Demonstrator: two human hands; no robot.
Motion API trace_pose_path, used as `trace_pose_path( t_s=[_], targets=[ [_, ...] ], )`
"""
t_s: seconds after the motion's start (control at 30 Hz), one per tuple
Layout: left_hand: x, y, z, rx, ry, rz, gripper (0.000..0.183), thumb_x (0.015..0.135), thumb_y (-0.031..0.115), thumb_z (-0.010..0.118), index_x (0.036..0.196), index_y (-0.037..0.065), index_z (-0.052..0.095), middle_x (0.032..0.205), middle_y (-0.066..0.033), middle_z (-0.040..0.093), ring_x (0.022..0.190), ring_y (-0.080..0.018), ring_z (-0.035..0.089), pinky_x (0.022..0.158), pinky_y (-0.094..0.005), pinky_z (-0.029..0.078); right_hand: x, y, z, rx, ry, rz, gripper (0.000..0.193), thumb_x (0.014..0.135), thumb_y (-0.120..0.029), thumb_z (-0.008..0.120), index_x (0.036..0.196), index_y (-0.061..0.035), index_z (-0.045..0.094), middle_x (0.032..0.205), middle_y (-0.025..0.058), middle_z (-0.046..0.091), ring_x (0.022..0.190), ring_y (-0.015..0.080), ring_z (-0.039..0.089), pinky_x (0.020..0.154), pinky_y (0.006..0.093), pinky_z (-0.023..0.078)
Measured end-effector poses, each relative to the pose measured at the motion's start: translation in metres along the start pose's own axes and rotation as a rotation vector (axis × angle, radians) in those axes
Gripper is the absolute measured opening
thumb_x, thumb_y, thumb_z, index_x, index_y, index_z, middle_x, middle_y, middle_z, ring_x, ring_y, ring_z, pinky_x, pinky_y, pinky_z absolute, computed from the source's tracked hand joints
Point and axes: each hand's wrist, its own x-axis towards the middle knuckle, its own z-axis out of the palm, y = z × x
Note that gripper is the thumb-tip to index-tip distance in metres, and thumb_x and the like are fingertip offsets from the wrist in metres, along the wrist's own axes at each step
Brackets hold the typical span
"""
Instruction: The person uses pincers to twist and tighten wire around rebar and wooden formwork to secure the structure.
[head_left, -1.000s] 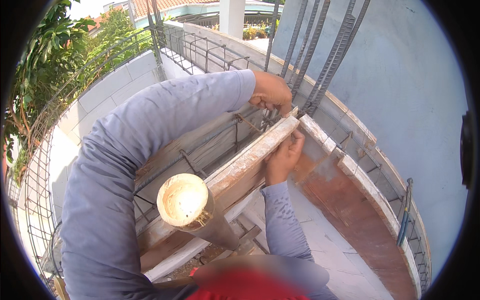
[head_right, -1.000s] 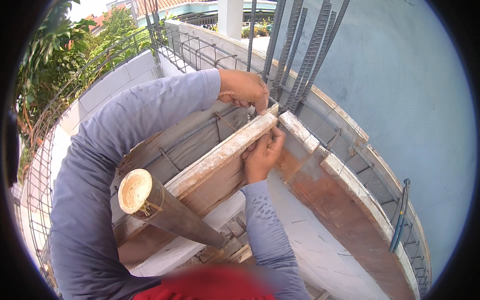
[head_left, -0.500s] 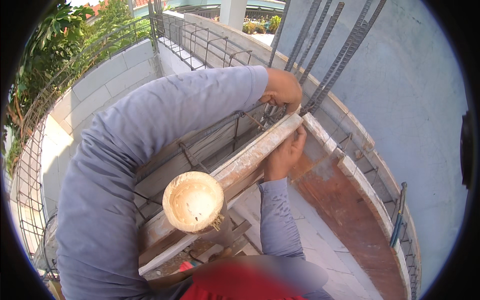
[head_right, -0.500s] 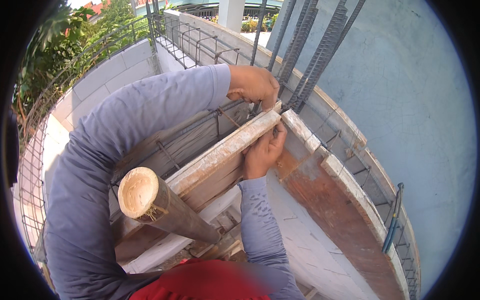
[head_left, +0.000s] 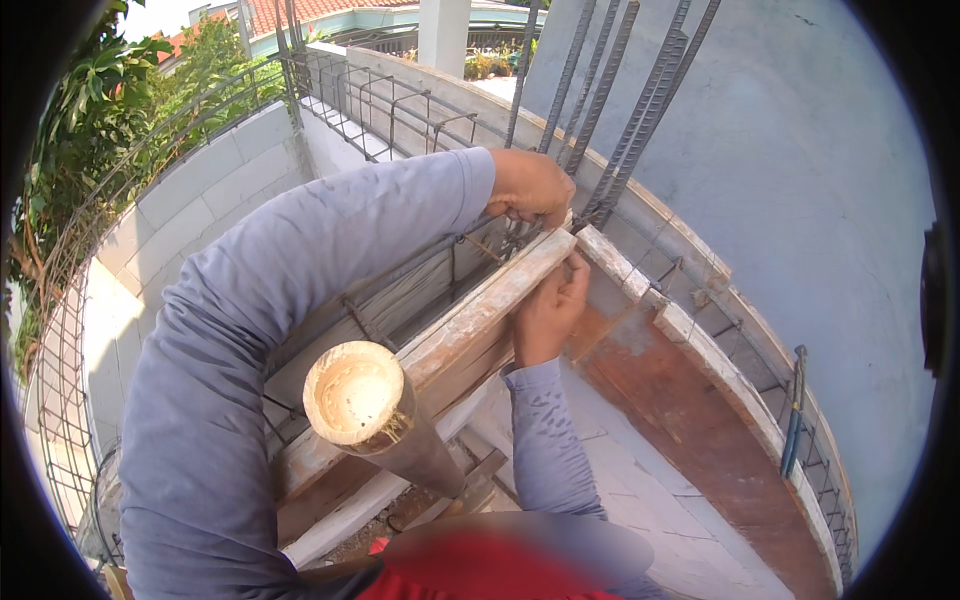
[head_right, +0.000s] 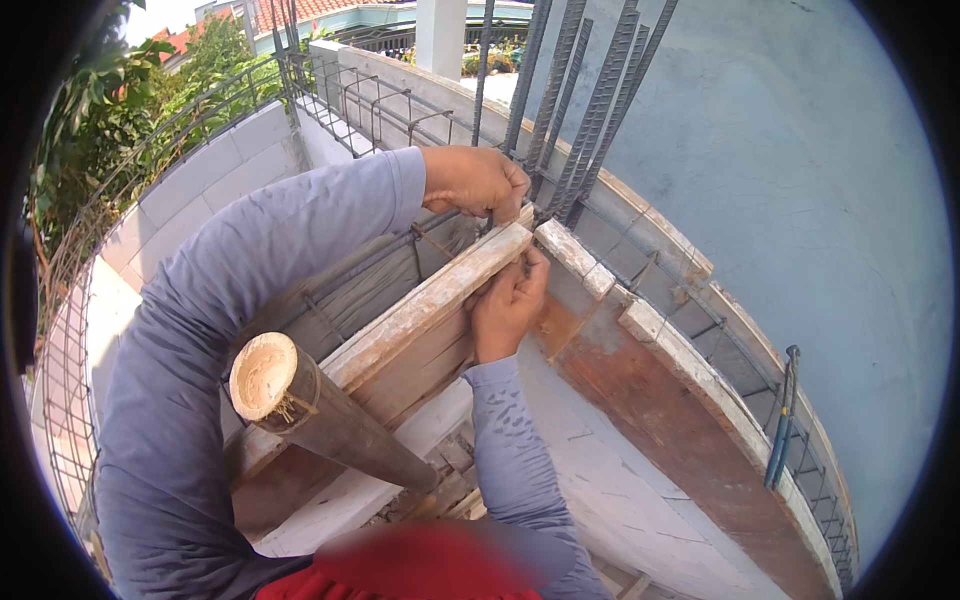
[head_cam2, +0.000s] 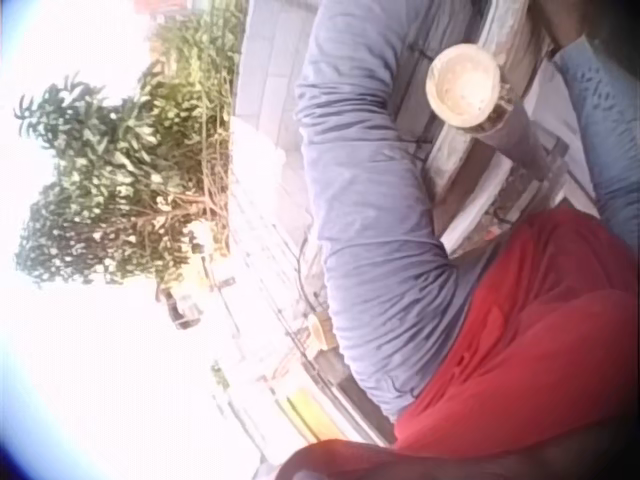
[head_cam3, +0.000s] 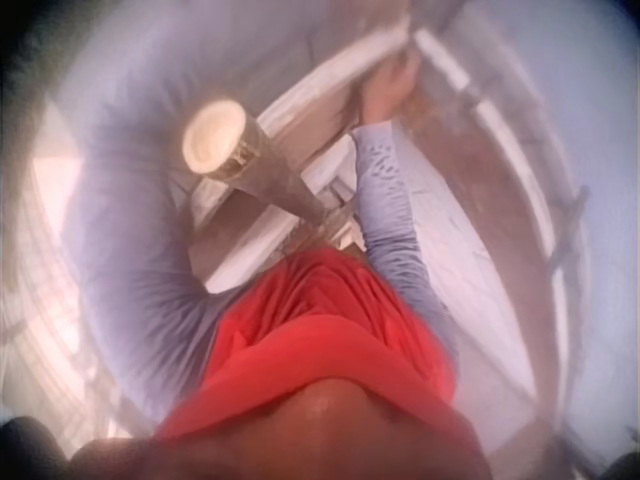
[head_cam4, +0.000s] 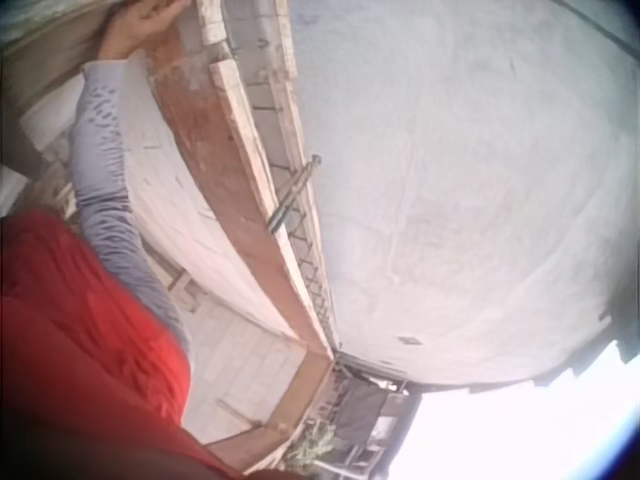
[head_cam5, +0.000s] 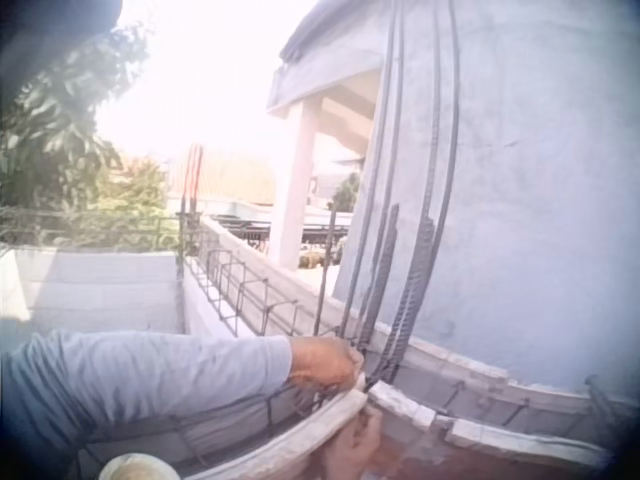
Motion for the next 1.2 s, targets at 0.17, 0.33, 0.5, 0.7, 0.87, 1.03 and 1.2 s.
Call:
trace_pose_path(
  t_s=[0.17, 0.33, 0.5, 0.7, 0.87, 1.03, 1.2],
  targets=[
    [-0.004, 0.008, 0.003, 0.129, 0.072, 0.002, 0.015, 0.074, 0.004, 0.075, 0.069, 0.007, 0.061, 0.067, 0.0021, 0.054, 0.062, -0.0089, 0.046, 0.053, -0.0283, 0.035, 0.001, 0.006, -0.006, 0.099, 0.002, 0.063, 0.015, 0.111, -0.019, 0.049, 0.119, -0.0063, 0.053, 0.074, -0.0009, 0.059, 0.051, 0.0036, 0.05, 0.042, 0.0202, 0.044],
    [-0.015, 0.007, 0.008, 0.203, 0.198, 0.04, 0.009, 0.075, 0.005, 0.074, 0.075, 0.004, 0.065, 0.073, -0.0011, 0.062, 0.069, -0.0115, 0.054, 0.064, -0.0293, 0.044, 0.007, 0.004, -0.026, -0.03, -0.102, 0.121, 0.016, 0.11, -0.017, 0.05, 0.121, -0.0077, 0.056, 0.078, 0.0017, 0.063, 0.055, 0.0055, 0.056, 0.042, 0.0221, 0.043],
    [-0.025, -0.003, 0.012, 0.335, 0.239, 0.243, 0.007, 0.079, 0.007, 0.071, 0.079, 0.001, 0.066, 0.076, -0.0026, 0.065, 0.076, -0.0108, 0.057, 0.07, -0.0296, 0.046, 0.018, -0.011, -0.038, -0.586, -0.155, -0.383, 0.021, 0.105, -0.016, 0.052, 0.122, -0.0048, 0.056, 0.079, 0.0198, 0.07, 0.061, 0.0357, 0.069, 0.053, 0.049, 0.052],
    [-0.026, -0.012, 0.018, 0.292, 0.218, 0.271, 0.01, 0.084, 0.007, 0.068, 0.089, -0.001, 0.064, 0.087, 0.0006, 0.063, 0.082, -0.0085, 0.058, 0.074, -0.0269, 0.046, 0.024, -0.056, -0.048, -1.069, -0.319, -0.181, 0.025, 0.095, -0.014, 0.055, 0.12, -0.0108, 0.058, 0.079, 0.0239, 0.069, 0.073, 0.0487, 0.066, 0.064, 0.0608, 0.048],
    [-0.05, 0.012, 0.032, 0.457, 0.196, 0.217, 0.034, 0.08, 0.015, 0.083, 0.104, 0.003, 0.063, 0.085, 0.0026, 0.048, 0.075, -0.0068, 0.046, 0.066, -0.0259, 0.04, 0.023, -0.014, -0.05, -0.889, -0.265, -0.258, 0.016, 0.094, -0.014, 0.056, 0.109, -0.0094, 0.059, 0.081, 0.0194, 0.071, 0.074, 0.0446, 0.068, 0.064, 0.0577, 0.052],
    [-0.053, 0.006, 0.041, 0.671, 0.423, 0.263, 0.055, 0.065, 0.029, 0.086, 0.106, -0.001, 0.065, 0.095, -0.0128, 0.064, 0.085, -0.0283, 0.063, 0.077, -0.0381, 0.051, 0.013, 0.007, -0.054, -0.695, -0.243, -0.357, 0.02, 0.091, -0.007, 0.058, 0.11, -0.0098, 0.062, 0.079, 0.0222, 0.067, 0.075, 0.045, 0.066, 0.065, 0.0541, 0.05],
    [-0.055, 0.011, 0.048, 0.642, 0.403, 0.204, 0.053, 0.065, 0.028, 0.084, 0.107, 0.0, 0.068, 0.09, -0.0137, 0.063, 0.078, -0.0252, 0.06, 0.071, -0.0365, 0.048, 0.004, 0.002, -0.059, -0.618, -0.248, -0.369, 0.022, 0.091, -0.004, 0.057, 0.112, -0.0088, 0.062, 0.08, 0.0226, 0.066, 0.075, 0.0452, 0.065, 0.065, 0.0528, 0.051]
  ],
)
